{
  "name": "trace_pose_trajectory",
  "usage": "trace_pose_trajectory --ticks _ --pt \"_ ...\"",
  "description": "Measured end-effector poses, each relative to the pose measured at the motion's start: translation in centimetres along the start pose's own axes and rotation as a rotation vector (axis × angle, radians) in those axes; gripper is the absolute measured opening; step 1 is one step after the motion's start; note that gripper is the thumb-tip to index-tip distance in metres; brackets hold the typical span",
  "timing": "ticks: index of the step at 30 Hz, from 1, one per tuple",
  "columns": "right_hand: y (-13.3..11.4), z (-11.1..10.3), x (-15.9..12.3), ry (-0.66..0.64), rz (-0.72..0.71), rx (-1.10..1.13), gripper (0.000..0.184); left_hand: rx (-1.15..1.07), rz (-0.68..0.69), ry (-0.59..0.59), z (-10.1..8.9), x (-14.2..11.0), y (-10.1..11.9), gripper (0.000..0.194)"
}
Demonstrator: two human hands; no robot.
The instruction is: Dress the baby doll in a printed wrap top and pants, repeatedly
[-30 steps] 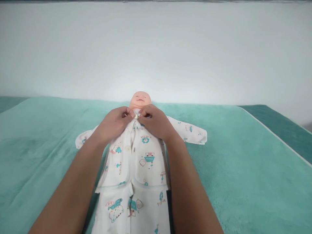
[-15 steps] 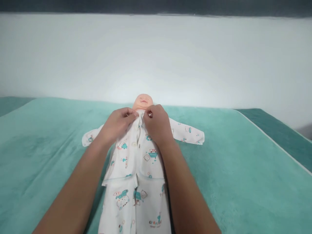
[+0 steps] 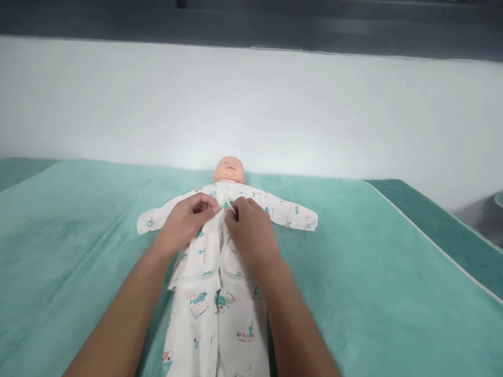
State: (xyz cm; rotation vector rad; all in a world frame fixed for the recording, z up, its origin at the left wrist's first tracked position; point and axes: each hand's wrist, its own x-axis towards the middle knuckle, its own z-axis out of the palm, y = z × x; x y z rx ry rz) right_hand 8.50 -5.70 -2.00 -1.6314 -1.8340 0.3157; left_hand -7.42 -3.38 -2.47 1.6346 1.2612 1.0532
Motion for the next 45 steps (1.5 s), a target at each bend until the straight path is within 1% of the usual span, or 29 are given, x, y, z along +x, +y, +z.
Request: trace_pose_trajectory --ticks 3,6,9,12,15,21,24,27,30,36,40,45 --pt "0.8 0.2 0.6 0.014 0.015 0.298 0.015 -0.121 -0.054 0.003 0.1 0.1 0.5 0.018" --pt "1.2 0.2 0.7 0.013 0.060 0.539 0.011 -0.234 -0.060 0.033 0.4 0.3 0.8 0.018" --pt "1.5 0.3 0.7 -0.019 0.084 0.657 0.012 -0.256 -0.057 0.020 0.6 0.4 0.8 0.018" --pt "1.8 0.5 0.7 -0.048 0.095 0.723 0.013 -0.250 -0.052 -0.010 0.6 0.4 0.6 0.018" --pt "2.1 0.6 0.7 -0.054 0.080 0.778 0.013 -0.276 -0.052 -0.010 0.6 0.5 0.4 0.018" --pt "2.3 0.8 0.7 -0.061 0.107 0.826 0.012 -0.314 -0.067 -0.031 0.8 0.6 0.3 0.018" --pt "2.1 0.7 0.7 -0.063 0.095 0.829 0.011 -0.321 -0.087 -0.037 0.8 0.6 0.3 0.017" --pt "1.9 0.5 0.7 -0.075 0.068 0.781 0.011 -0.339 -0.105 -0.025 0.8 0.7 0.2 0.017" --pt "1.9 0.2 0.7 -0.088 0.060 0.725 0.017 -0.332 -0.102 -0.024 0.9 0.8 0.1 0.017" --pt "2.0 0.6 0.8 -0.067 0.018 0.670 0.008 -0.241 -0.058 -0.021 0.8 0.7 0.1 0.022" --pt "1.8 0.9 0.8 -0.053 0.069 0.660 0.012 -0.218 -0.058 -0.037 0.8 0.5 0.4 0.022" --pt "1.7 0.7 0.8 -0.075 0.112 0.663 0.019 -0.193 -0.078 0.022 1.1 0.4 1.0 0.018"
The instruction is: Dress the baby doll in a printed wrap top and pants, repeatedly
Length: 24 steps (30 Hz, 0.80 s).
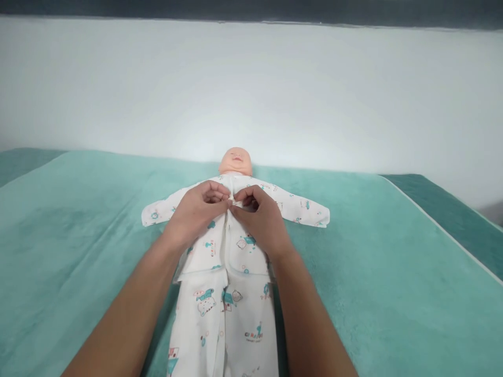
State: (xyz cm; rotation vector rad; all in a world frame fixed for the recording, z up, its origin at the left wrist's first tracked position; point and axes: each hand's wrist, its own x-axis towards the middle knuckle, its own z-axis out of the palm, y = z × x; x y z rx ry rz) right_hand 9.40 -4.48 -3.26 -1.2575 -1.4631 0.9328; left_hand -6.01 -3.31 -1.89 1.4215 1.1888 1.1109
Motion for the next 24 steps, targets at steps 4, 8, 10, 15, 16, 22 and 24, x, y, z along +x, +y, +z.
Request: trace_pose_trajectory --ticks 4,8,10,15,16,22,24 --pt "-0.04 -0.09 -0.04 -0.019 0.039 0.009 0.021 0.026 -0.001 0.024 0.23 -0.06 0.23 0.020" --pt "-0.04 -0.14 0.00 -0.023 0.039 0.008 0.022 -0.031 -0.009 0.005 0.13 -0.04 -0.05 0.024" --pt "-0.06 -0.17 0.00 -0.028 0.042 0.011 0.022 -0.067 0.002 -0.014 -0.05 -0.02 -0.23 0.025" --pt "-0.14 -0.20 -0.05 -0.017 0.046 0.002 0.020 -0.040 -0.014 -0.028 -0.64 -0.11 -0.19 0.022" --pt "-0.17 -0.20 -0.06 -0.018 0.041 -0.001 0.019 -0.019 -0.024 -0.017 -0.70 -0.16 -0.14 0.021" --pt "-0.22 -0.22 -0.06 -0.022 0.037 -0.011 0.017 0.138 -0.008 0.061 -0.62 -0.45 -0.13 0.012" --pt "-0.14 -0.18 -0.01 -0.016 0.037 -0.016 0.015 0.164 0.007 0.065 -0.57 -0.50 -0.14 0.013"
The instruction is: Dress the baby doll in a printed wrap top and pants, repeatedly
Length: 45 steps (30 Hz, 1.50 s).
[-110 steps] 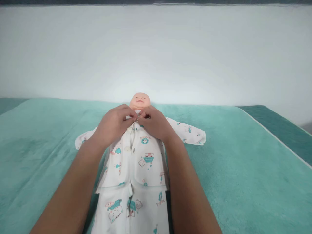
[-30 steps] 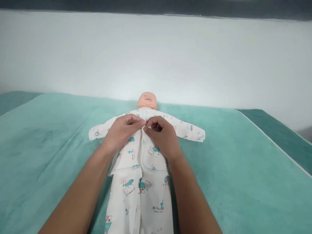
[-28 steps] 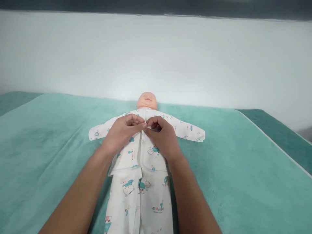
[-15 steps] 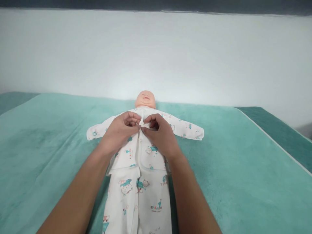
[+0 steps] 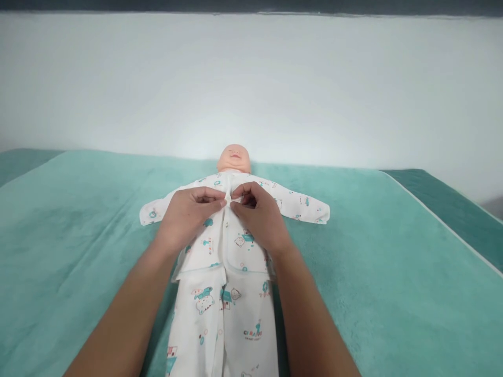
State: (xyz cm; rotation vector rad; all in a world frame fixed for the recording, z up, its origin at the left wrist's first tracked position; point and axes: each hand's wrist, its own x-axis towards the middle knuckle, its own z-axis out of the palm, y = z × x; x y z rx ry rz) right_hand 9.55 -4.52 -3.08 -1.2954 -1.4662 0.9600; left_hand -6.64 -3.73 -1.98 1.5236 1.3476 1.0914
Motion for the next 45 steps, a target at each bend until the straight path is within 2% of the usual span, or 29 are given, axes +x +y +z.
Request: trace_pose_trajectory --ticks 9,18,24,28,32,35,39,42,45 --pt "0.4 0.4 0.3 0.078 -0.017 -0.047 0.010 0.044 0.003 -0.048 0.0 0.3 0.3 0.014" --pt "0.3 0.5 0.3 0.091 -0.006 -0.058 0.009 0.013 -0.011 -0.114 -0.2 0.3 0.3 0.013" --pt "0.4 0.5 0.3 0.085 -0.026 -0.006 0.010 -0.082 0.104 -0.055 -0.2 0.3 -0.8 0.025" --pt "0.5 0.4 0.3 0.067 -0.023 0.007 0.014 0.036 0.200 -0.052 -0.3 0.5 -1.0 0.019" --pt "0.2 0.4 0.2 0.080 -0.023 -0.059 0.014 0.053 0.126 -0.066 -0.7 0.4 -0.7 0.015" --pt "-1.0 0.1 -0.4 0.042 -0.005 -0.171 0.019 0.022 0.050 -0.171 -1.5 0.0 -0.2 0.011" --pt "-3.3 -0.5 -2.2 -0.128 -0.014 -0.536 0.035 0.078 0.028 -0.347 -2.9 -0.9 0.6 0.012" --pt "-4.7 -0.5 -3.5 -0.209 -0.007 -0.783 0.025 0.160 0.061 -0.432 -3.2 -1.2 0.9 0.016" --pt "-5.4 0.2 -4.4 -0.231 0.013 -1.014 0.012 0.189 0.095 -0.461 -3.0 -1.2 0.9 0.019"
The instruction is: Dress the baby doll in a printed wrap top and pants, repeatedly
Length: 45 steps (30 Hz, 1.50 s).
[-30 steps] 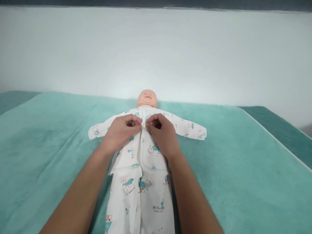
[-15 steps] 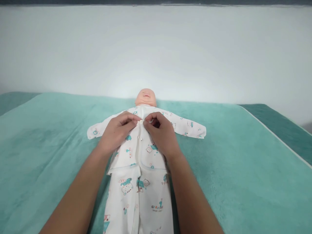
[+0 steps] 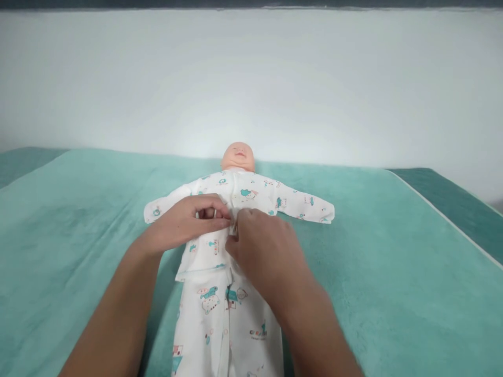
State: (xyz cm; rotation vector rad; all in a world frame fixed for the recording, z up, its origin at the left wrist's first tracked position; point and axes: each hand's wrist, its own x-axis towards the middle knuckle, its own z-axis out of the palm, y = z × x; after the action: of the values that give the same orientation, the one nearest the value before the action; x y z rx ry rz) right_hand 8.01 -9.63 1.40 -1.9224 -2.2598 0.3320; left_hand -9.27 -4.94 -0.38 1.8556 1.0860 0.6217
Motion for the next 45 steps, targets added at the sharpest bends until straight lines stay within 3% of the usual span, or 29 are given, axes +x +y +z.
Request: trace_pose_trajectory --ticks 4,9,12,16,19,23,38,45 --pt "-1.3 0.6 -0.1 0.009 0.032 -0.159 0.006 0.041 0.011 -0.026 0.4 0.2 0.0 0.019" --pt "-0.7 0.7 0.5 0.016 0.023 -0.051 0.016 0.123 0.009 0.023 0.7 0.2 0.2 0.010" --pt "1.1 0.3 1.1 -0.030 -0.040 0.124 0.022 0.144 0.018 0.057 0.8 0.2 0.3 0.010" --pt "3.2 0.1 1.6 -0.149 -0.082 0.538 0.018 0.065 0.065 0.029 0.5 0.1 0.2 0.013" --pt "3.8 0.4 1.7 -0.190 -0.077 0.828 0.016 -0.046 0.083 -0.010 0.2 0.0 0.2 0.014" --pt "3.9 1.0 1.8 -0.199 -0.095 0.985 0.018 -0.171 0.029 -0.047 0.1 -0.3 0.6 0.013" --pt "4.5 1.3 2.2 -0.271 -0.118 1.027 0.030 -0.294 -0.038 -0.014 0.6 -0.1 0.5 0.010" --pt "4.4 1.2 2.1 -0.271 -0.119 1.064 0.019 -0.248 -0.054 0.022 0.7 0.0 0.6 0.015"
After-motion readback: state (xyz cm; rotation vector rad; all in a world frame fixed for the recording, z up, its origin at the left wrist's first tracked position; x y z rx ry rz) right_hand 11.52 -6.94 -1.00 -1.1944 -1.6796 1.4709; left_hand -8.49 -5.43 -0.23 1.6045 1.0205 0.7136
